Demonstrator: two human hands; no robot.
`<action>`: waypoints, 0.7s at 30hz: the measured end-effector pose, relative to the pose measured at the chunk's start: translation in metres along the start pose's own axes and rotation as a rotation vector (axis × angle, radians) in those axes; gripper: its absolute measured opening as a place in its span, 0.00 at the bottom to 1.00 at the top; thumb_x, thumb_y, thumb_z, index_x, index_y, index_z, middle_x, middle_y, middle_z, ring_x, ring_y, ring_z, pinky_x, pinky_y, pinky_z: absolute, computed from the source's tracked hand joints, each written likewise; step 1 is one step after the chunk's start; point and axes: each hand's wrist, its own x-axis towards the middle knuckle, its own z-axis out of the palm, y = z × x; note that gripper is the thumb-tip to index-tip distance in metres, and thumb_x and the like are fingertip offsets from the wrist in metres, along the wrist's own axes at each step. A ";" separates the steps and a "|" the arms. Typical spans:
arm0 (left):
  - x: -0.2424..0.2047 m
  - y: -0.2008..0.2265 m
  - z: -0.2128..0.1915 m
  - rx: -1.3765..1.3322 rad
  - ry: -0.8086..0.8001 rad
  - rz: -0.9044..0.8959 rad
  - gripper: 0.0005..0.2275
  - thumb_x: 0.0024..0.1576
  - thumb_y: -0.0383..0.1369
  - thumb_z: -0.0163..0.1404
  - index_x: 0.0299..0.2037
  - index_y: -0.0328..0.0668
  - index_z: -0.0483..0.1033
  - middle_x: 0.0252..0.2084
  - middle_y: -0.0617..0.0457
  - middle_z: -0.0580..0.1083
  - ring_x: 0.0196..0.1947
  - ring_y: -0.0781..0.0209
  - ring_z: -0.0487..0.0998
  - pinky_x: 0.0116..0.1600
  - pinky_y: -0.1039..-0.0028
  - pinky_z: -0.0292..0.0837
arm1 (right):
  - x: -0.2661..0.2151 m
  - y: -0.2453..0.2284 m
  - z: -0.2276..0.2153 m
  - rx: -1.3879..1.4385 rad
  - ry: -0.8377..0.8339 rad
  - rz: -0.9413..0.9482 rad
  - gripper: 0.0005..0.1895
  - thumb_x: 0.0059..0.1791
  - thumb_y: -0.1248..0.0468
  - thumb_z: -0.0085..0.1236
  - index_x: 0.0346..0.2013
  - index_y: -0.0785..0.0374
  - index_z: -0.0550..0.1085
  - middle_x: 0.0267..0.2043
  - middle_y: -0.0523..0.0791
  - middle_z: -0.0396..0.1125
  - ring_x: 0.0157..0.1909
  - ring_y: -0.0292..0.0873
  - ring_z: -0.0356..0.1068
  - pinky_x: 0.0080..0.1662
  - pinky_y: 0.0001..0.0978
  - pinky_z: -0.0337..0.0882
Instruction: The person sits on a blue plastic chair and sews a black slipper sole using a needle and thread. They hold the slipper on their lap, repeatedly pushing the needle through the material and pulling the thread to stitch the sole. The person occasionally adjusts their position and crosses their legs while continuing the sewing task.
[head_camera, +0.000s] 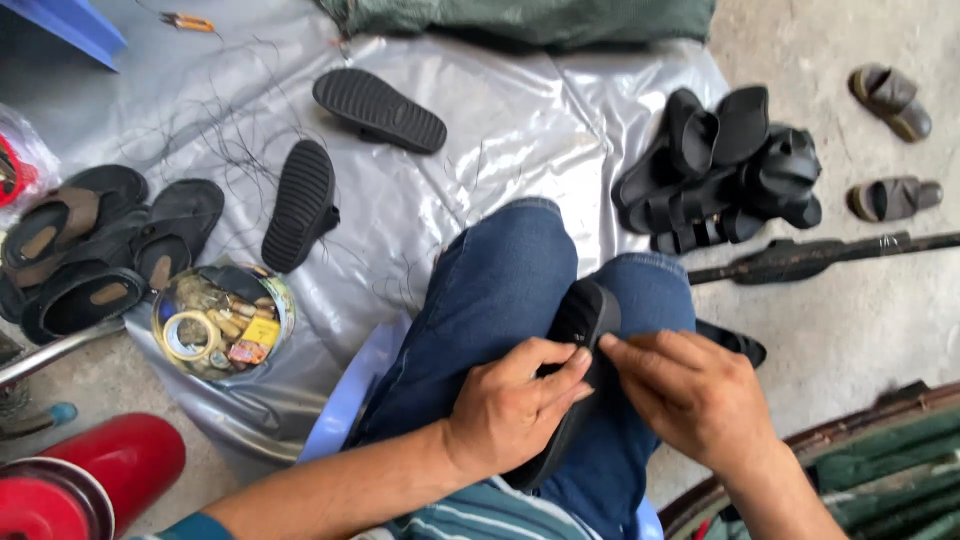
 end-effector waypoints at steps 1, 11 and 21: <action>-0.004 0.003 -0.001 -0.007 -0.004 -0.007 0.10 0.47 0.23 0.54 0.39 0.34 0.74 0.39 0.47 0.71 0.23 0.59 0.73 0.26 0.76 0.72 | -0.009 -0.004 0.003 0.001 -0.008 0.007 0.16 0.34 0.71 0.55 0.35 0.58 0.75 0.28 0.38 0.66 0.22 0.37 0.63 0.25 0.27 0.63; 0.023 -0.016 -0.070 0.169 -0.453 -0.305 0.06 0.47 0.33 0.48 0.32 0.48 0.77 0.27 0.58 0.72 0.20 0.63 0.71 0.26 0.75 0.67 | -0.009 -0.007 -0.005 0.039 -0.075 0.140 0.14 0.37 0.68 0.55 0.36 0.55 0.75 0.29 0.36 0.67 0.21 0.35 0.63 0.26 0.26 0.64; 0.040 -0.004 -0.045 -0.066 -0.448 -0.293 0.08 0.51 0.28 0.45 0.36 0.50 0.76 0.28 0.58 0.68 0.23 0.66 0.70 0.32 0.76 0.67 | -0.003 -0.004 -0.002 0.036 -0.070 0.105 0.15 0.37 0.67 0.55 0.38 0.52 0.75 0.30 0.36 0.66 0.23 0.36 0.65 0.26 0.27 0.65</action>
